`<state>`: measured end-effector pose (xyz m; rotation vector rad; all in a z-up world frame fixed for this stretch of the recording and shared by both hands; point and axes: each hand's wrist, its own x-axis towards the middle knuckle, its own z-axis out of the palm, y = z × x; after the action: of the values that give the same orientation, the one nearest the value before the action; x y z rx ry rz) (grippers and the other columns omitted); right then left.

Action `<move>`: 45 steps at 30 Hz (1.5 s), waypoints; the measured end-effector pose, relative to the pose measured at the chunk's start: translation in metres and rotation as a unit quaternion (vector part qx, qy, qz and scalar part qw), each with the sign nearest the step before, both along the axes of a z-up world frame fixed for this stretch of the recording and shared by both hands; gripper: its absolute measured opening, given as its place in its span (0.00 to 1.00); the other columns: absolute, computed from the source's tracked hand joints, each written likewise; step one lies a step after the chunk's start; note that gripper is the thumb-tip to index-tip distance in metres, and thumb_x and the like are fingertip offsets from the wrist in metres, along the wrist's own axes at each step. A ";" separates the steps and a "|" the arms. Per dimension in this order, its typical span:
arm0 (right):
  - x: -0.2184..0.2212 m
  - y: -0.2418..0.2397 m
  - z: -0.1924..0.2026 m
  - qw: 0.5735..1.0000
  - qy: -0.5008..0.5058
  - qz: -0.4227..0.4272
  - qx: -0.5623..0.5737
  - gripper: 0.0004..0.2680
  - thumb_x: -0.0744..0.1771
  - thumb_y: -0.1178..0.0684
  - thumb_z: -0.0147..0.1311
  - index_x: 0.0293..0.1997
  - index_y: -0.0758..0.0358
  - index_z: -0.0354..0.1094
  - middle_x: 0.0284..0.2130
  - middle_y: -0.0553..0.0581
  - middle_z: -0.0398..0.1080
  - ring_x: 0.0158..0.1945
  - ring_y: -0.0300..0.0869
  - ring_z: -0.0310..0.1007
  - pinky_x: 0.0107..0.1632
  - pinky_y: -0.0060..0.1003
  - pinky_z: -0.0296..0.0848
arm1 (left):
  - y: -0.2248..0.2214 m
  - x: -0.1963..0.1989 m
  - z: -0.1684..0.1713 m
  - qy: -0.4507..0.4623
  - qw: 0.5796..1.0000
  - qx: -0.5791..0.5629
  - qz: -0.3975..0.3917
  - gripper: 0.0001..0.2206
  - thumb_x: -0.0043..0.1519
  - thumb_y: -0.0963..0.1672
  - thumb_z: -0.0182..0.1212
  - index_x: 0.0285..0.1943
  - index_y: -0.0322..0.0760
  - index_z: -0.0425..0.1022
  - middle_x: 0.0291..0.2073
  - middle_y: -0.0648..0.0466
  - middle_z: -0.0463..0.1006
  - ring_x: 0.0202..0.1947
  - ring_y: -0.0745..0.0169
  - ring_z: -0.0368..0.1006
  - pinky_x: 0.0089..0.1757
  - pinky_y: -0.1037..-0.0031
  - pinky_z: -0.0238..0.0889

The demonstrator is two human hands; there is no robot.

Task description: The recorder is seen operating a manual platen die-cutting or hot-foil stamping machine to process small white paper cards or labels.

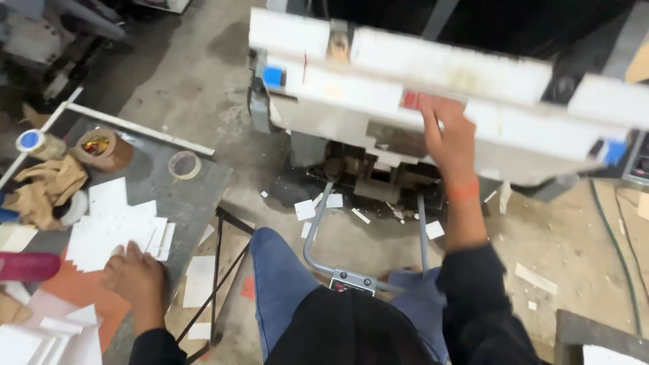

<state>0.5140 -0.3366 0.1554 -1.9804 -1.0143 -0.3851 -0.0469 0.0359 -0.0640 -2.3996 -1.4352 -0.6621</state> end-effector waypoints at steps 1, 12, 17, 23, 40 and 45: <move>-0.018 -0.028 -0.015 0.997 0.003 -0.066 -0.049 0.09 0.72 0.49 0.55 0.51 0.61 0.76 0.47 0.62 0.77 0.50 0.54 0.76 0.54 0.44 0.73 | -0.006 0.005 -0.002 0.001 1.000 -0.007 -0.002 0.16 0.64 0.44 0.62 0.60 0.37 0.77 0.56 0.42 0.73 0.58 0.37 0.66 0.53 0.46 0.55; -0.158 -0.471 -0.221 0.547 -0.128 -0.657 -0.502 0.38 0.50 0.22 0.57 0.51 0.67 0.77 0.43 0.75 0.78 0.50 0.63 0.76 0.48 0.53 0.72 | -0.174 0.210 -0.088 -0.023 0.773 -0.449 -0.447 0.14 0.59 0.47 0.63 0.52 0.44 0.82 0.48 0.46 0.82 0.52 0.44 0.77 0.54 0.61 0.68; -0.170 -0.529 -0.216 0.752 0.167 -0.511 -0.383 0.13 0.68 0.40 0.58 0.46 0.55 0.82 0.40 0.63 0.80 0.47 0.56 0.80 0.51 0.46 0.76 | -0.204 0.280 -0.083 0.137 0.602 -0.632 -0.469 0.20 0.59 0.48 0.63 0.60 0.43 0.74 0.54 0.49 0.79 0.51 0.50 0.78 0.51 0.65 0.69; -0.161 -0.530 -0.219 0.707 0.187 -0.509 -0.454 0.20 0.61 0.36 0.66 0.49 0.59 0.79 0.36 0.61 0.81 0.46 0.53 0.80 0.50 0.46 0.76 | -0.184 0.255 -0.232 0.048 0.679 -0.639 -0.358 0.17 0.59 0.47 0.65 0.54 0.37 0.78 0.48 0.47 0.83 0.49 0.50 0.79 0.50 0.65 0.70; -0.123 -0.610 -0.207 0.862 -0.016 -0.410 -0.297 0.09 0.68 0.58 0.48 0.49 0.68 0.75 0.46 0.65 0.77 0.52 0.54 0.78 0.57 0.46 0.74 | -0.216 0.356 0.064 -0.073 0.598 -0.462 -0.651 0.15 0.65 0.51 0.60 0.35 0.35 0.78 0.39 0.50 0.81 0.37 0.51 0.78 0.39 0.64 0.69; -0.063 -0.335 -0.144 0.910 -0.090 -0.400 -0.058 0.09 0.75 0.63 0.45 0.58 0.74 0.73 0.52 0.70 0.75 0.58 0.59 0.77 0.63 0.48 0.72 | -0.238 0.422 0.116 -0.128 0.606 -0.363 -0.696 0.14 0.67 0.50 0.59 0.37 0.37 0.80 0.38 0.51 0.81 0.43 0.51 0.78 0.44 0.62 0.70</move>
<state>0.4507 -0.6719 0.0110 -2.4427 -0.2717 -0.9821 0.3746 -0.2016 0.0522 -3.9138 0.7961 -0.7128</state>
